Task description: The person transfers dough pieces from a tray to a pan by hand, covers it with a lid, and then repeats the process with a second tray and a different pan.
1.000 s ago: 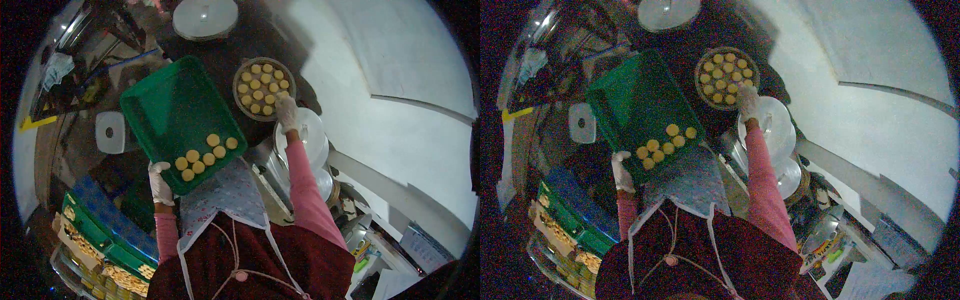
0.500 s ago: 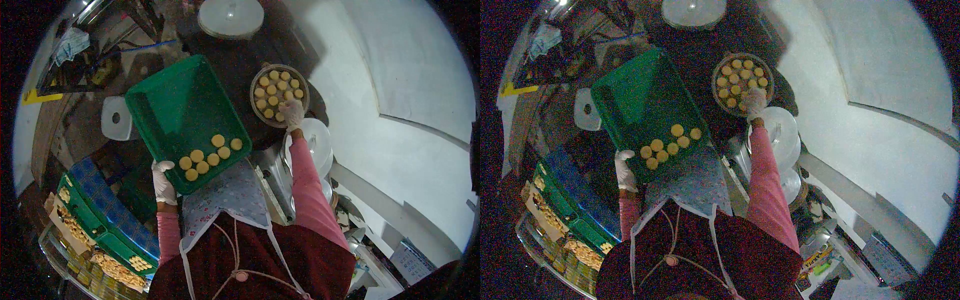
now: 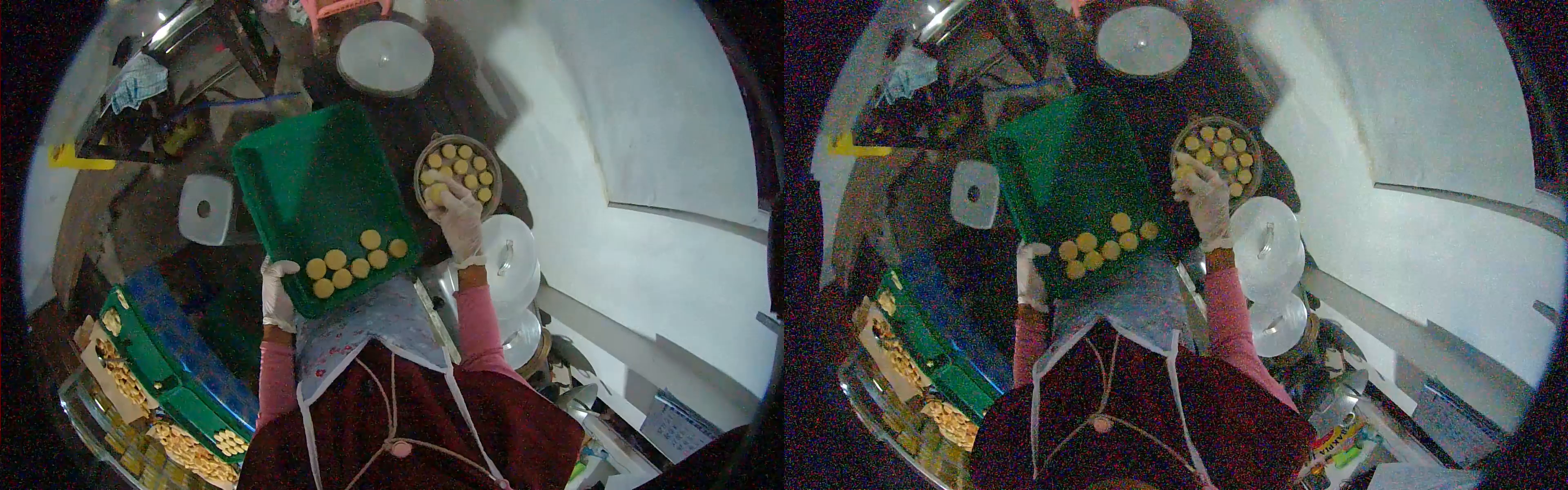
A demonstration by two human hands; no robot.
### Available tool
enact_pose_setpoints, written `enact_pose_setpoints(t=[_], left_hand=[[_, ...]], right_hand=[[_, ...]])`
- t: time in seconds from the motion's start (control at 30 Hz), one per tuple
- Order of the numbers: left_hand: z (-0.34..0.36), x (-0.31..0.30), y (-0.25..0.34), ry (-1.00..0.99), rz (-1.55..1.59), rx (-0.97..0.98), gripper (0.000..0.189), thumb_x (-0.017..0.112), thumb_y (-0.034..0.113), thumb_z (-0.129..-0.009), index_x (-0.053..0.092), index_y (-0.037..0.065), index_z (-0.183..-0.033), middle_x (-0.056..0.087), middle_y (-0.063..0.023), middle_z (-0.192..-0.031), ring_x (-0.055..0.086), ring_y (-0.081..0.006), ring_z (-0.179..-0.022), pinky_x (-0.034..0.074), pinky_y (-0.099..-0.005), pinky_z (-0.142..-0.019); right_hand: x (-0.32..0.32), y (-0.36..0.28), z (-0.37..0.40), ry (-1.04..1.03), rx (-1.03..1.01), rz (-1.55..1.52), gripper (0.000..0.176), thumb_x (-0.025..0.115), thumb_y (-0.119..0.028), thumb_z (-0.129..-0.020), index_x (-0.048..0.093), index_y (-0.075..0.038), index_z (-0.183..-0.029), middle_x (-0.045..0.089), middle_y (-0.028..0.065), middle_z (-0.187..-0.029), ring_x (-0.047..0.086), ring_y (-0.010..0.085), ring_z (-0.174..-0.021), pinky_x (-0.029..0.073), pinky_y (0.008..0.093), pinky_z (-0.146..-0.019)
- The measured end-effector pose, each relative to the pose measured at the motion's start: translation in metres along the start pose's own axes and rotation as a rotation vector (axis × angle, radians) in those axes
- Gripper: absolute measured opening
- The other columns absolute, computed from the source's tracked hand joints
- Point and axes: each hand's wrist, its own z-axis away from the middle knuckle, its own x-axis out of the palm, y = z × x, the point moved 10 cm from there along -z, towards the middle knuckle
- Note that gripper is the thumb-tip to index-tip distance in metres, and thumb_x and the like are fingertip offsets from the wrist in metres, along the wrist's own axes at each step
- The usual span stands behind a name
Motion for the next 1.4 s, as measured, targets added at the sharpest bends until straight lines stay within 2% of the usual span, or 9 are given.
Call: enact_pose_setpoints(t=[0.1,0.27,0.5,0.7,1.0,1.17,1.2,1.3,1.4], left_hand=[[-0.002,0.005,0.005,-0.055,0.090,-0.046,0.049,0.060,0.007,-0.068,0.050,0.002,-0.116,0.059,-0.0080,-0.101,0.058,-0.0232,-0.095,0.048,-0.0357,-0.090],[-0.010,-0.009,0.009,0.004,0.070,-0.052,0.061,0.061,0.007,-0.067,0.042,0.001,-0.125,0.057,-0.0102,-0.109,0.058,-0.0238,-0.098,0.048,-0.0353,-0.091],[-0.022,-0.027,0.019,-0.014,0.093,-0.023,0.061,0.062,0.008,-0.067,0.043,0.000,-0.124,0.057,-0.0106,-0.111,0.057,-0.0242,-0.099,0.047,-0.0364,-0.091],[-0.028,-0.029,0.025,-0.042,0.105,-0.045,0.056,0.060,0.006,-0.068,0.044,0.002,-0.121,0.057,-0.0103,-0.110,0.057,-0.0248,-0.101,0.047,-0.0361,-0.091],[-0.041,-0.053,0.022,-0.042,0.165,-0.048,0.051,0.058,0.004,-0.070,0.046,0.003,-0.120,0.058,-0.0095,-0.107,0.057,-0.0247,-0.100,0.048,-0.0368,-0.092],[-0.054,-0.069,0.019,-0.046,0.142,-0.015,0.049,0.058,0.007,-0.072,0.046,0.003,-0.118,0.057,-0.0091,-0.106,0.056,-0.0232,-0.101,0.046,-0.0358,-0.093],[-0.053,-0.068,0.023,-0.044,0.125,-0.006,0.045,0.058,0.009,-0.073,0.047,0.003,-0.116,0.056,-0.0087,-0.105,0.055,-0.0227,-0.101,0.045,-0.0357,-0.093],[-0.050,-0.064,0.032,-0.054,0.069,0.032,0.033,0.058,0.013,-0.077,0.052,0.003,-0.108,0.056,-0.0077,-0.105,0.055,-0.0215,-0.101,0.044,-0.0354,-0.094],[-0.055,-0.071,0.033,-0.092,-0.018,0.084,0.021,0.056,0.017,-0.081,0.056,0.005,-0.099,0.055,-0.0067,-0.107,0.054,-0.0209,-0.103,0.043,-0.0356,-0.096]], right_hand=[[0.025,-0.007,0.003,-0.050,-0.039,-0.161,0.044,0.064,-0.022,-0.090,0.056,0.001,-0.127,0.066,0.0084,-0.103,0.066,0.0169,-0.084,0.054,0.0266,-0.067],[0.036,0.015,-0.004,-0.045,0.073,-0.387,0.042,0.063,-0.018,-0.090,0.056,0.000,-0.127,0.065,0.0098,-0.108,0.063,0.0200,-0.096,0.053,0.0334,-0.081],[0.057,0.035,-0.022,-0.045,0.086,-0.584,0.046,0.060,-0.008,-0.089,0.049,0.003,-0.132,0.060,0.0139,-0.119,0.056,0.0267,-0.112,0.045,0.0440,-0.099],[0.079,0.036,-0.013,0.056,0.204,-0.806,0.044,0.056,-0.002,-0.090,0.045,0.009,-0.131,0.055,0.0160,-0.120,0.050,0.0311,-0.115,0.041,0.0431,-0.104],[0.063,0.069,-0.025,0.056,0.077,-0.871,0.030,0.054,0.000,-0.090,0.053,0.012,-0.118,0.058,0.0160,-0.111,0.053,0.0284,-0.109,0.044,0.0422,-0.102],[0.063,0.083,-0.029,-0.022,0.101,-0.800,0.035,0.057,-0.008,-0.090,0.055,0.007,-0.122,0.062,0.0147,-0.114,0.055,0.0291,-0.111,0.045,0.0423,-0.101],[0.066,0.081,-0.029,-0.062,0.088,-0.753,0.036,0.057,-0.009,-0.091,0.054,0.006,-0.123,0.062,0.0141,-0.114,0.056,0.0286,-0.110,0.045,0.0423,-0.100],[0.074,0.072,-0.022,0.141,0.093,-0.771,0.035,0.055,-0.010,-0.093,0.054,0.004,-0.125,0.062,0.0117,-0.113,0.057,0.0266,-0.107,0.046,0.0418,-0.099],[0.064,0.088,-0.029,0.077,0.086,-0.818,0.037,0.053,-0.011,-0.095,0.051,0.005,-0.128,0.061,0.0135,-0.115,0.056,0.0264,-0.108,0.045,0.0423,-0.099]])
